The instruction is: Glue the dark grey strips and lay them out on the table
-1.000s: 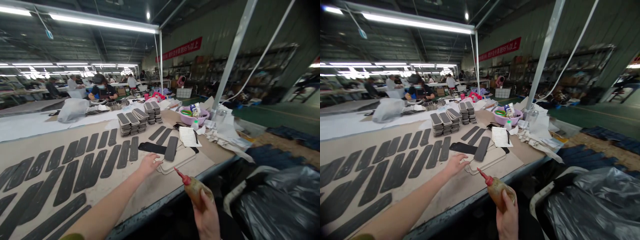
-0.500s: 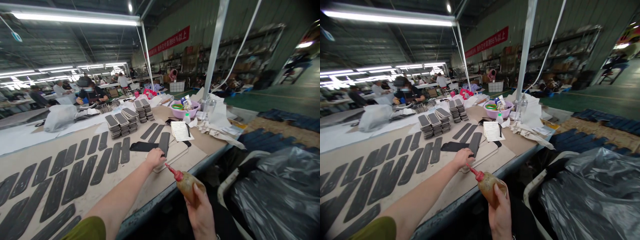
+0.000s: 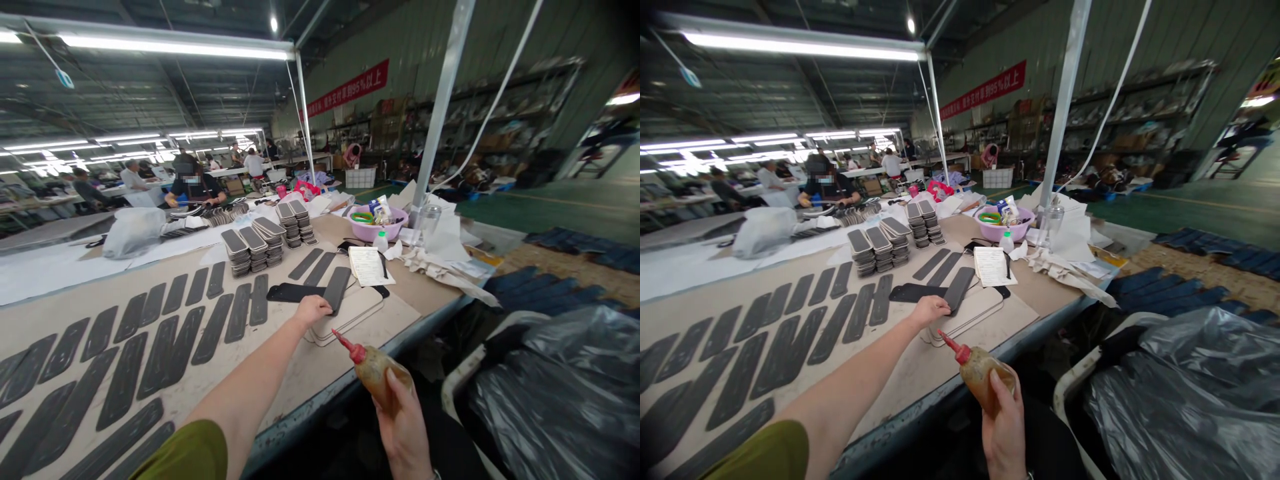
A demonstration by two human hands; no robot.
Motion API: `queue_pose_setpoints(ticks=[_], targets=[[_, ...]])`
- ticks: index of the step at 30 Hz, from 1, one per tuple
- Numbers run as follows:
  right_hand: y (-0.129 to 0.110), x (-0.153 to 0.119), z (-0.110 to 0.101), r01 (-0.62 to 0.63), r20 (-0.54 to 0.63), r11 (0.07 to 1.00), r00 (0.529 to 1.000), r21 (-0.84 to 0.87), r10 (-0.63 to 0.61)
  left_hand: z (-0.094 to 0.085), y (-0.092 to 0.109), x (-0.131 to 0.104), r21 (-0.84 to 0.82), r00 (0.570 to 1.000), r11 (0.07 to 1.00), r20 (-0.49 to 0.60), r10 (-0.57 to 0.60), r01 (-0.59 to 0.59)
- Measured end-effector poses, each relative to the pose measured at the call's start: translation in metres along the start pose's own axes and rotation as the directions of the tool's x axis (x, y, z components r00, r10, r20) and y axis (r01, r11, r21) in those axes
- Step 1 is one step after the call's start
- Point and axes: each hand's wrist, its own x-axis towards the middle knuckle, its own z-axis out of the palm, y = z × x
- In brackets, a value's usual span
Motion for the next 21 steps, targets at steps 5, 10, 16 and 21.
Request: queue_pose_setpoints(ticks=[5, 10, 16, 21], targets=[[-0.002, -0.001, 0.000, -0.020, -0.033, 0.999, 0.999, 0.044, 0.022, -0.002, 0.005, -0.001, -0.019, 0.991, 1.000, -0.132, 0.002, -0.005], [-0.007, 0.000, 0.001, -0.035, -0.054, 0.997, 0.998, 0.066, 0.038, -0.037, 0.007, -0.033, -0.004, 0.945, 1.000, -0.326, 0.012, -0.014], [-0.008, -0.007, 0.001, 0.033, 0.018, 0.998, 0.999, -0.048, -0.032, -0.069, -0.012, -0.162, 0.160, 0.873, 0.947, -0.368, 0.320, -0.280], [0.005, -0.015, 0.002, 0.141, 0.136, 0.953, 0.985, -0.270, -0.107, -0.059, -0.026, -0.263, 0.291, 0.923, 0.933, -0.257, 0.288, -0.210]])
